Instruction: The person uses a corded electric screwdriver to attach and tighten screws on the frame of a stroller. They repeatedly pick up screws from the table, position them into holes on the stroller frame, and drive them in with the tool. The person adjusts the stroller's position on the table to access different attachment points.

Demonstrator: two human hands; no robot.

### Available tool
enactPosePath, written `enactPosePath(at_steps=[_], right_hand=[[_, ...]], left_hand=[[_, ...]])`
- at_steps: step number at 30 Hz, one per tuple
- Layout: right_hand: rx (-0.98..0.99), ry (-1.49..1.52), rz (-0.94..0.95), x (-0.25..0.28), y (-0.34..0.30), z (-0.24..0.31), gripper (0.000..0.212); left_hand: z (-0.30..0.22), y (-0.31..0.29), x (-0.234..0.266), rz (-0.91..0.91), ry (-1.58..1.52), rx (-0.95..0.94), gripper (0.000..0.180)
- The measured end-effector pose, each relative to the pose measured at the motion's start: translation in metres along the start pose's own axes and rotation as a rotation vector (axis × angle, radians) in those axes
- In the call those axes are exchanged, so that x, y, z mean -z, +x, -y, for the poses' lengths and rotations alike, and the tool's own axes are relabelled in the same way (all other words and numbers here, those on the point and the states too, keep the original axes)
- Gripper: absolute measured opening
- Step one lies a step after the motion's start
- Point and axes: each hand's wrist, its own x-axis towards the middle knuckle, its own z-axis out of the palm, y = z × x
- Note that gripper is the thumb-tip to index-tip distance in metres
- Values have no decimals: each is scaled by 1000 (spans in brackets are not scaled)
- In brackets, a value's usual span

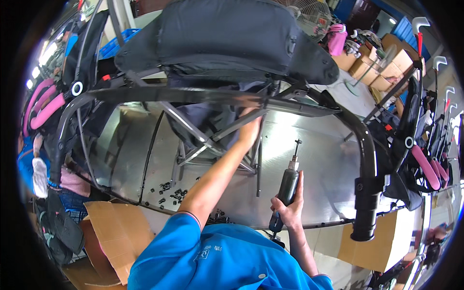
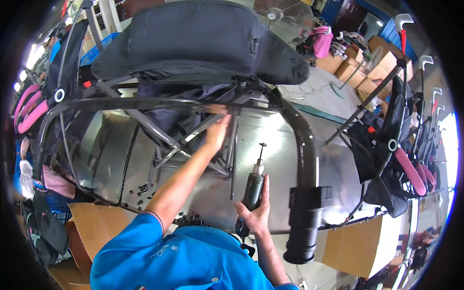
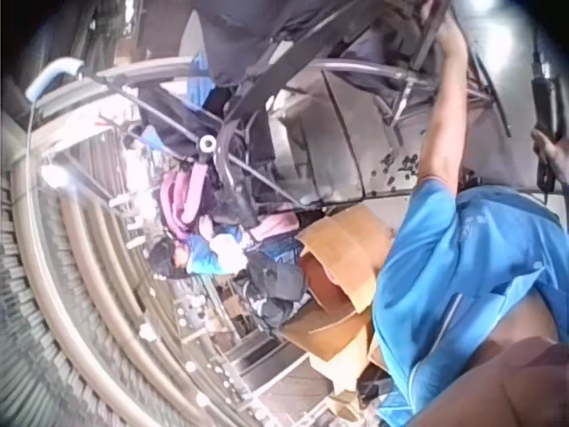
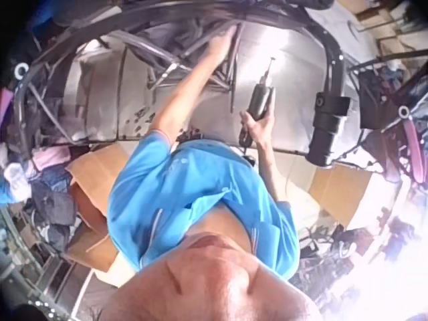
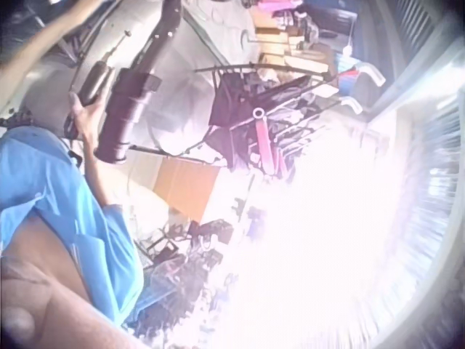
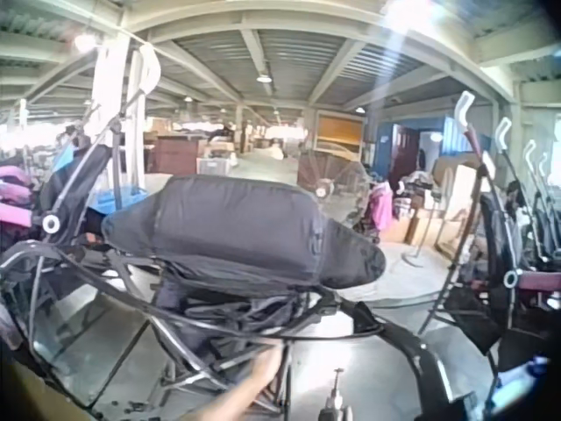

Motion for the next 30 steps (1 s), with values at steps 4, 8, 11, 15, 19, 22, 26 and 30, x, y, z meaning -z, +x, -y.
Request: enactPosePath(at_steps=[4, 8, 11, 15, 19, 22, 26, 30], right_hand=[[-41, 51, -47, 6, 8, 10, 111], [-36, 51, -70, 11, 9, 9, 110], [-47, 7, -105, 20, 8, 5, 110], [-67, 32, -164, 26, 7, 2, 107], [-92, 75, -217, 22, 12, 3, 106], [-99, 95, -223, 23, 17, -1, 105], [-91, 91, -194, 27, 21, -2, 105], [-87, 82, -172, 26, 15, 0, 106]], left_hand=[[7, 36, -57, 31, -520, 304, 23], [43, 78, -82, 108, -1283, 301, 35], [52, 87, -92, -95, -1196, 304, 19], [68, 69, -96, -324, -777, 204, 23], [83, 57, -68, -205, -576, 253, 22], [59, 44, -48, -135, -1012, 370, 15], [39, 66, -26, -32, -1624, 461, 17], [43, 57, -34, -277, -718, 117, 26]])
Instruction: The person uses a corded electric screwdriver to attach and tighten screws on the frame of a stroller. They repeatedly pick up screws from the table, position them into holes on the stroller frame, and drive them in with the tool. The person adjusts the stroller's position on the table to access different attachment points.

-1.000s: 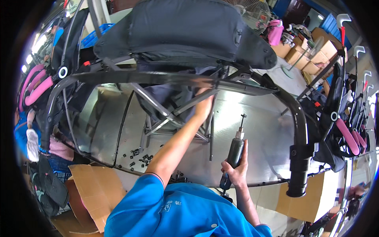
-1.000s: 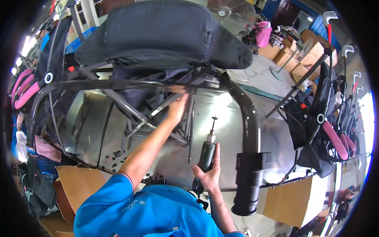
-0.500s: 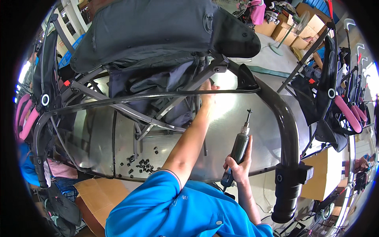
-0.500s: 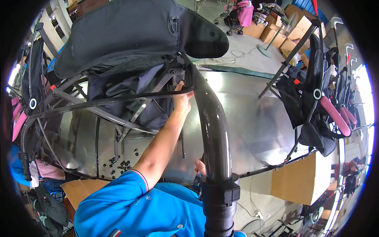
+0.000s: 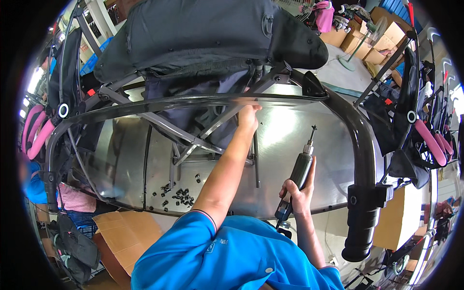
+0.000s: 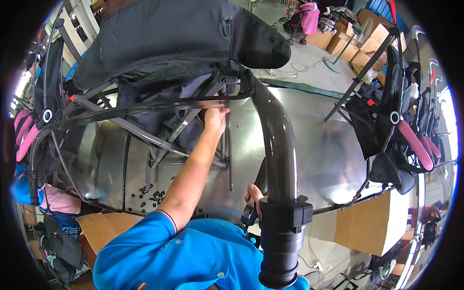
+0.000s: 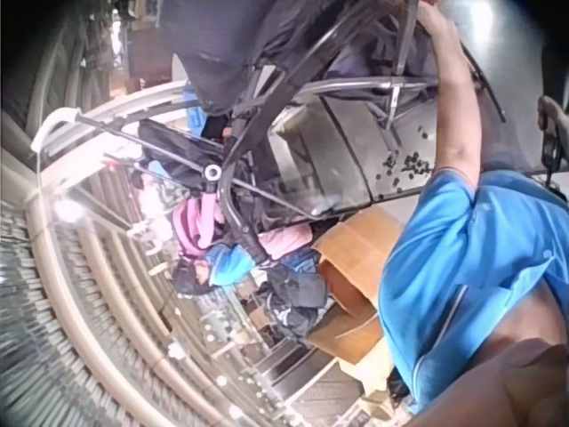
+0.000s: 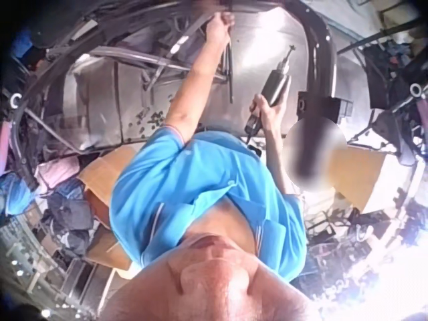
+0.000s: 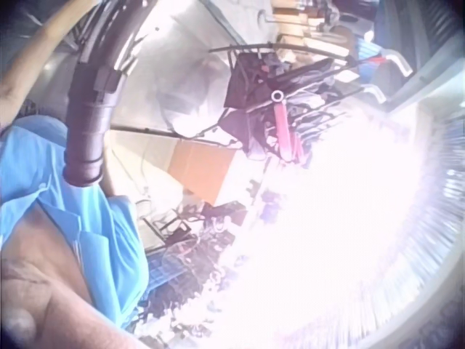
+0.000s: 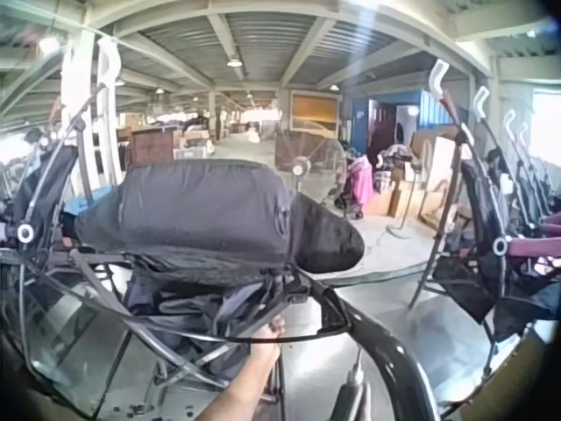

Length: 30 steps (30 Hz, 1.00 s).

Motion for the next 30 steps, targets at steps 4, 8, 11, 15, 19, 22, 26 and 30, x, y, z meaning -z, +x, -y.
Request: enactPosePath(at_steps=[4, 8, 11, 15, 19, 22, 26, 30], right_hand=[[28, 74, 0, -6, 3, 3, 107], [47, 119, -1, -10, 5, 1, 107], [39, 112, 2, -12, 5, 3, 106], [30, 116, -18, -11, 4, 5, 106], [20, 73, -5, -9, 10, 5, 105], [20, -24, 41, -7, 24, 10, 103], [45, -236, 148, -14, 60, 16, 102], [47, -543, 243, -33, 96, 21, 105]], left_hand=[[20, 0, 13, -52, 629, -439, 17], [26, 10, 16, -115, 628, -551, 19], [24, 9, 9, -179, 684, -655, 18], [19, -10, -6, -132, 585, -865, 10], [28, -11, -7, -105, 762, -948, 2], [30, -14, -5, -93, 665, -837, 4], [17, -17, -3, -87, 274, -484, 6], [-4, -7, 16, -109, 838, -381, 26]])
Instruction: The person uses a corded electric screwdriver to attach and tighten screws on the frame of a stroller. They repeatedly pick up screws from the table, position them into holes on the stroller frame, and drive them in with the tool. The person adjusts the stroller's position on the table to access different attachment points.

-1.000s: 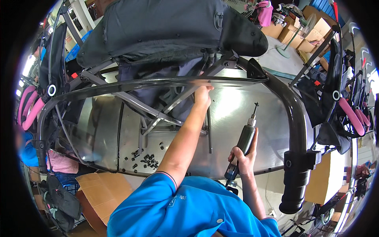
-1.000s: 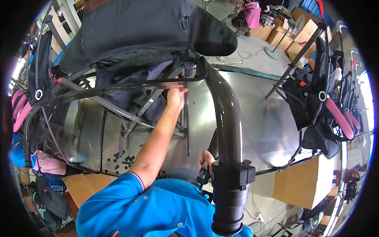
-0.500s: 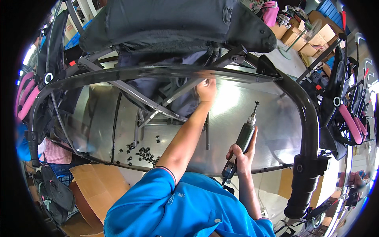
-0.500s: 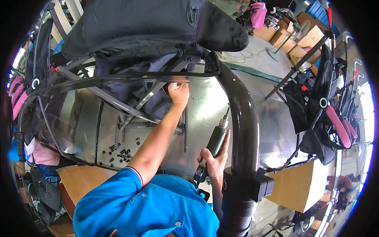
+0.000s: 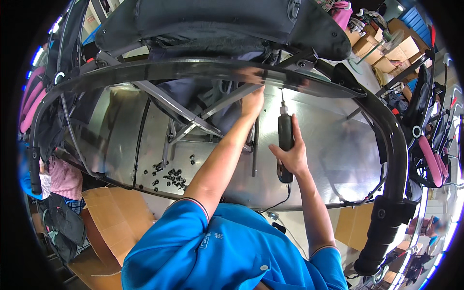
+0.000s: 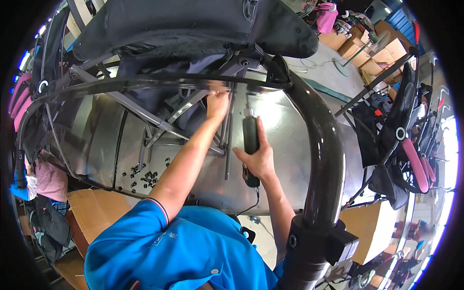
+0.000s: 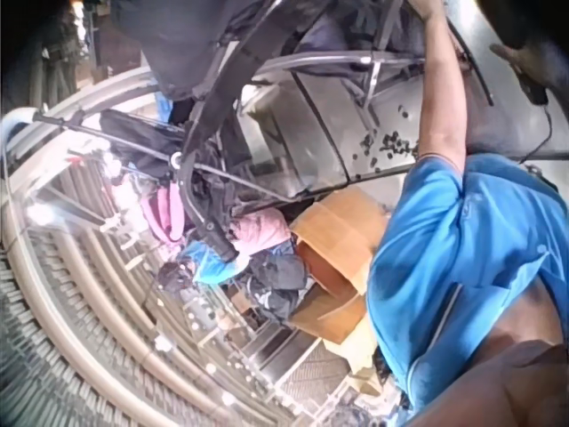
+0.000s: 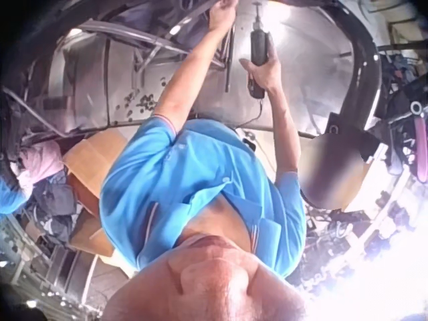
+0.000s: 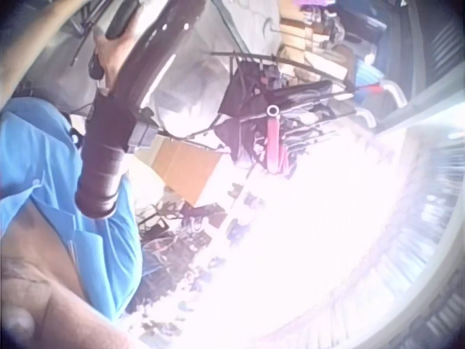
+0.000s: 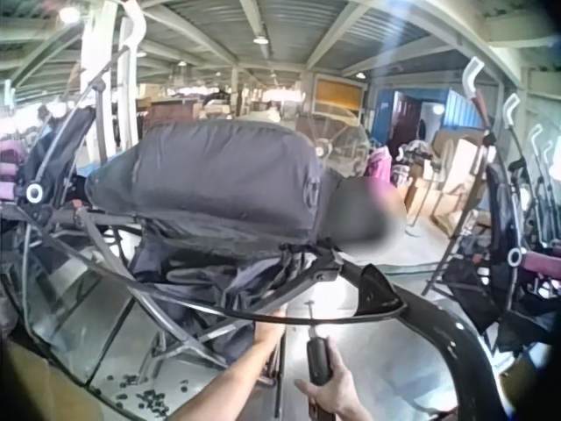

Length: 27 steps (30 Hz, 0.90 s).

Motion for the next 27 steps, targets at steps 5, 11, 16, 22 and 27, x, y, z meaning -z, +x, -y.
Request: enactPosePath(at_steps=[5, 11, 16, 22, 27], right_hand=[[244, -154, -45, -11, 30, -6, 106], [209, -146, 3, -16, 34, -1, 106], [204, -163, 3, -15, 38, -5, 106], [273, -217, -30, -16, 40, -4, 105], [190, -278, 22, -6, 38, 17, 102]], left_hand=[[-30, 2, 15, 94, 128, -3, 33], [-16, 7, 18, 103, 96, -171, 27], [-7, 8, 13, 101, 290, -305, 21], [21, 18, 4, 76, 251, -442, 17], [20, 16, 4, 66, 329, -429, 13]])
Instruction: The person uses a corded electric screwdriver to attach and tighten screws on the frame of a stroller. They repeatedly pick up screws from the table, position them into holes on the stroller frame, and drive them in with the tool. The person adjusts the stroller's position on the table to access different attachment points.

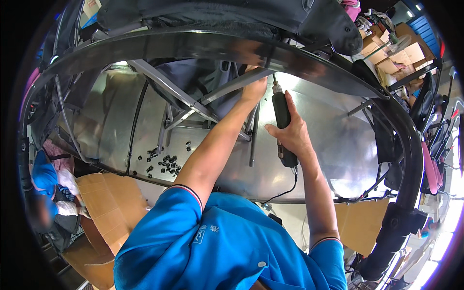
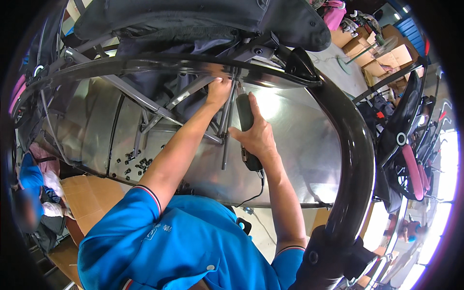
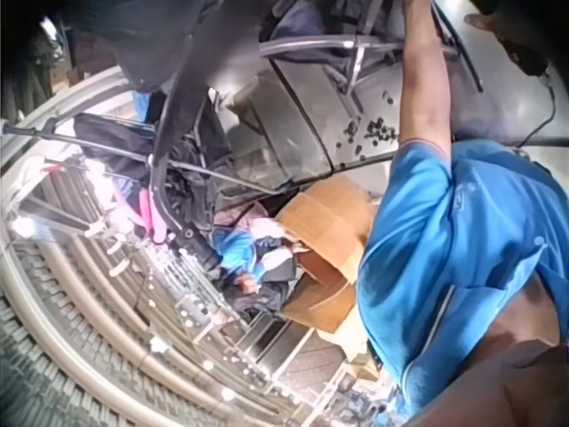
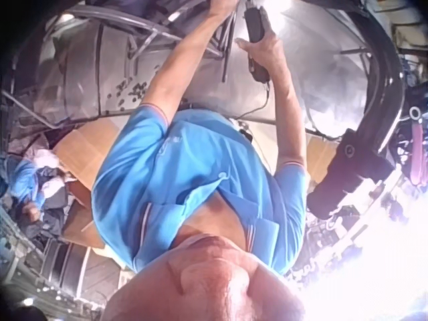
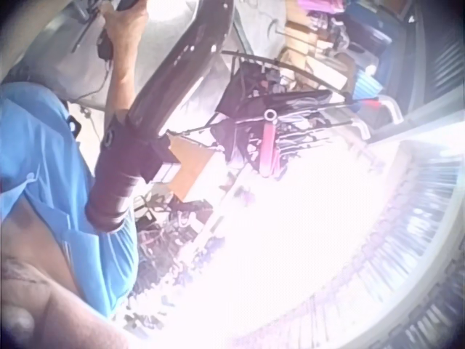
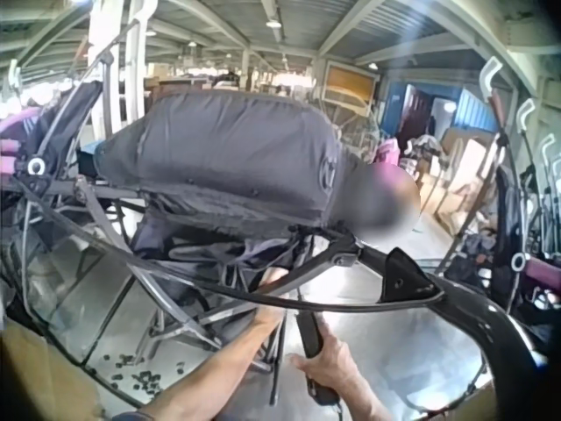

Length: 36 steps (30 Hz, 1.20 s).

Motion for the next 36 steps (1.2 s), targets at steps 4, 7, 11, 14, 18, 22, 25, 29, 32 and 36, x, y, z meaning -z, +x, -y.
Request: enactPosePath(at_steps=[4, 7, 11, 14, 18, 22, 25, 29, 32, 36], right_hand=[[-62, -58, 33, 10, 0, 16, 100], [-68, -20, 16, 7, 0, 11, 100], [-66, 5, 25, 1, 4, 12, 105], [-127, 7, 50, -2, 3, 27, 110], [-66, -120, -56, -21, 9, 5, 111], [-61, -300, -71, -14, 10, 5, 111], [-12, -395, -34, -18, 11, 21, 110], [-64, -572, 30, -13, 7, 36, 106], [-63, -493, -67, -7, -3, 26, 103], [-171, 139, 33, -12, -28, -21, 87]], left_hand=[[-11, 2, 2, -57, -133, 38, 14], [-21, 5, 2, -52, -209, 52, 17], [5, 11, -9, -7, -245, 140, 34], [28, 18, -20, -14, -319, 74, 31], [22, 25, -27, -47, -187, 66, 19], [3, 26, -20, 108, -143, 157, 32], [47, 35, -41, 21, -166, 100, 39], [66, 35, -32, 118, 26, 130, 59], [-21, 0, 41, 255, -225, 92, 32], [-8, -133, 128, 508, -238, -182, 29]])
